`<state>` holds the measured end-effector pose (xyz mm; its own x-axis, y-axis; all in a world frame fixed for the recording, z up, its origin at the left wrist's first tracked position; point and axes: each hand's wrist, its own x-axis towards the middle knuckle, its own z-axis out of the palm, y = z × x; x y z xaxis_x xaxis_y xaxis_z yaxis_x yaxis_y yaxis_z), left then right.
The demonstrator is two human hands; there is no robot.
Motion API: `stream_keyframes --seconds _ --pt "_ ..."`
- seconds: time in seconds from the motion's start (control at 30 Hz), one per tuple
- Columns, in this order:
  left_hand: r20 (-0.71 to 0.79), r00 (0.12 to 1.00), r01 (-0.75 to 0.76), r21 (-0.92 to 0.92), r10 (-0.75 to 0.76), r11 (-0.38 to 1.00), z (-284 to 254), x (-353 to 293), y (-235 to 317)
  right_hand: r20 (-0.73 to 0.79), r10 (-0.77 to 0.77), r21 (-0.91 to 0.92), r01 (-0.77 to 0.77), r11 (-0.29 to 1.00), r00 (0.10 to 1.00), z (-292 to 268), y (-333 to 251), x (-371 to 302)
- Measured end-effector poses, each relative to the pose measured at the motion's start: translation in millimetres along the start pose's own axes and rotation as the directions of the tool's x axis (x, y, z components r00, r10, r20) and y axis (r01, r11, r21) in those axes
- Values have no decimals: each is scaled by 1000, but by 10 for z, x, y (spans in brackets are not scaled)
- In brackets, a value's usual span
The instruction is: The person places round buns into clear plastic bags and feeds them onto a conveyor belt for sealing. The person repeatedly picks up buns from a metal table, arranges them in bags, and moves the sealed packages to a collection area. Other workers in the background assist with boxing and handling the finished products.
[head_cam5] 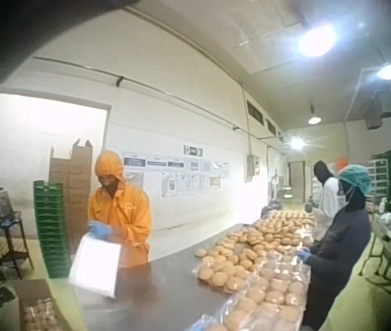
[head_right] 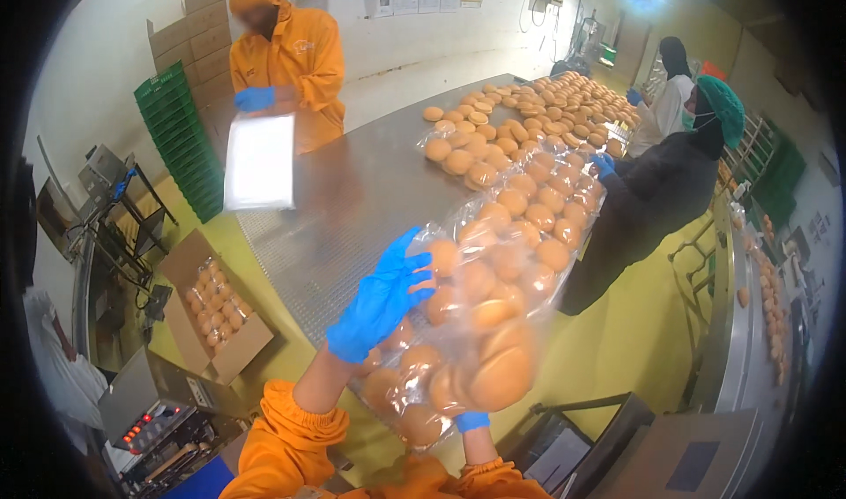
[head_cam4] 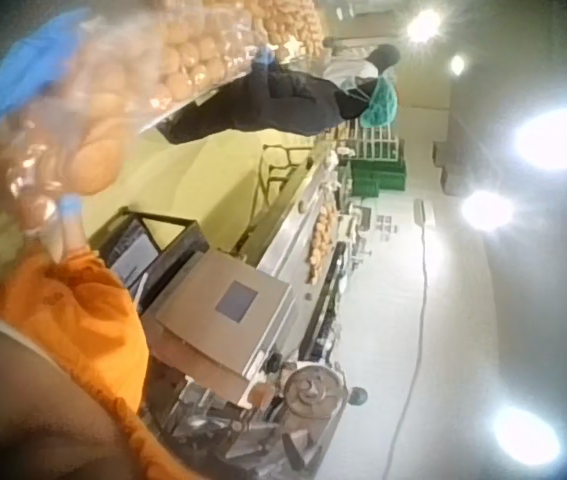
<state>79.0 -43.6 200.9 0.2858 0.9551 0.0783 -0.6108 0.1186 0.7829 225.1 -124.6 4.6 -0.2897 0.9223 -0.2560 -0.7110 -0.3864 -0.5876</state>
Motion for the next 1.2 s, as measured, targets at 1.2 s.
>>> stream_keyframes --seconds 1.2 --pt "-800 486 342 -198 -353 919 -1345 -2363 -939 350 -851 -682 729 54 391 968 -4747 3492"
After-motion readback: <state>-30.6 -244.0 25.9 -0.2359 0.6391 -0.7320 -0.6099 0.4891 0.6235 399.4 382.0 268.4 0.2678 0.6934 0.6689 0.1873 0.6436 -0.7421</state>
